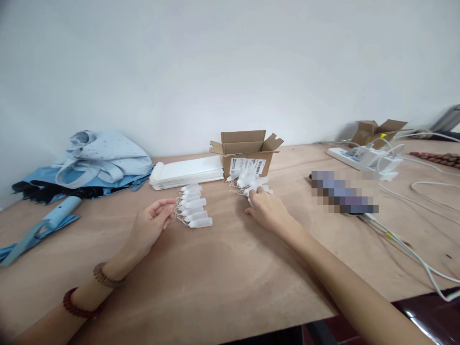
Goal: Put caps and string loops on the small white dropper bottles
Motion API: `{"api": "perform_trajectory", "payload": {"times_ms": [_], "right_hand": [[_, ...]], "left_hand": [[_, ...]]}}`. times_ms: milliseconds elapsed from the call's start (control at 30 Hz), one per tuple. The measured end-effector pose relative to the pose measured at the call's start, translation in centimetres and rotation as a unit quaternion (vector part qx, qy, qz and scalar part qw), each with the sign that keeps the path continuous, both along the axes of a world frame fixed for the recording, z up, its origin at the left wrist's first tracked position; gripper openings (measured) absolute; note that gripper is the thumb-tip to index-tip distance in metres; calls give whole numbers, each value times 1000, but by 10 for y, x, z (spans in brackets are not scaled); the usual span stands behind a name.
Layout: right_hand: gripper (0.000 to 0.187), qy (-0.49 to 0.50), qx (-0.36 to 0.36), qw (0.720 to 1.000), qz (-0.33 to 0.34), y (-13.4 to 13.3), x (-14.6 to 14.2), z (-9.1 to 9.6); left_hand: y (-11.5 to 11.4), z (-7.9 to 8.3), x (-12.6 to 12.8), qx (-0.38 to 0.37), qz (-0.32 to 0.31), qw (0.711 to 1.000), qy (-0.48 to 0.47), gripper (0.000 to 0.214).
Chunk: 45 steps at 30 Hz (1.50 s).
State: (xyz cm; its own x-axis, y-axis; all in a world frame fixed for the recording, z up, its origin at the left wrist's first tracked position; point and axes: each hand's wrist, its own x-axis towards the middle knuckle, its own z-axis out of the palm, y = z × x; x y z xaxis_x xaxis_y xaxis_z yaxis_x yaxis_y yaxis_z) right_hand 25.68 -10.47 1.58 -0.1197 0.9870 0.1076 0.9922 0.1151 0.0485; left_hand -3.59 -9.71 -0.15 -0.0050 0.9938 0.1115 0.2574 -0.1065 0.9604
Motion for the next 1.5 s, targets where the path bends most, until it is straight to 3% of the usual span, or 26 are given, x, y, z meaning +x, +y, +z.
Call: {"api": "perform_trajectory", "payload": {"times_ms": [167,300,433,600,700,867,1267,1500], "right_hand": [[17,54,-4,998,21,-2,-5,-8],[17,172,10,981,87,-7,-10,-5],[19,335,6,931,146,-15,-20,6],[20,491,-58,853,168,-25,-33,14],[21,538,-102,818,177,-28,-37,14],[22,575,-150,785,176,-29,-41,11],[23,585,-139,781,169,-29,-45,7],[22,588,-148,777,169,-31,-46,5]], "left_hand": [[-8,1,6,15,-11,999,37,37],[-19,8,14,35,-25,996,82,33],[-26,7,18,56,-62,990,111,29],[-30,0,21,51,-108,986,117,35],[-30,0,23,29,-119,987,105,38],[-30,2,24,9,-137,989,63,31],[-31,7,21,-10,-143,989,43,29],[-29,-3,21,-3,-175,982,67,31]]}}
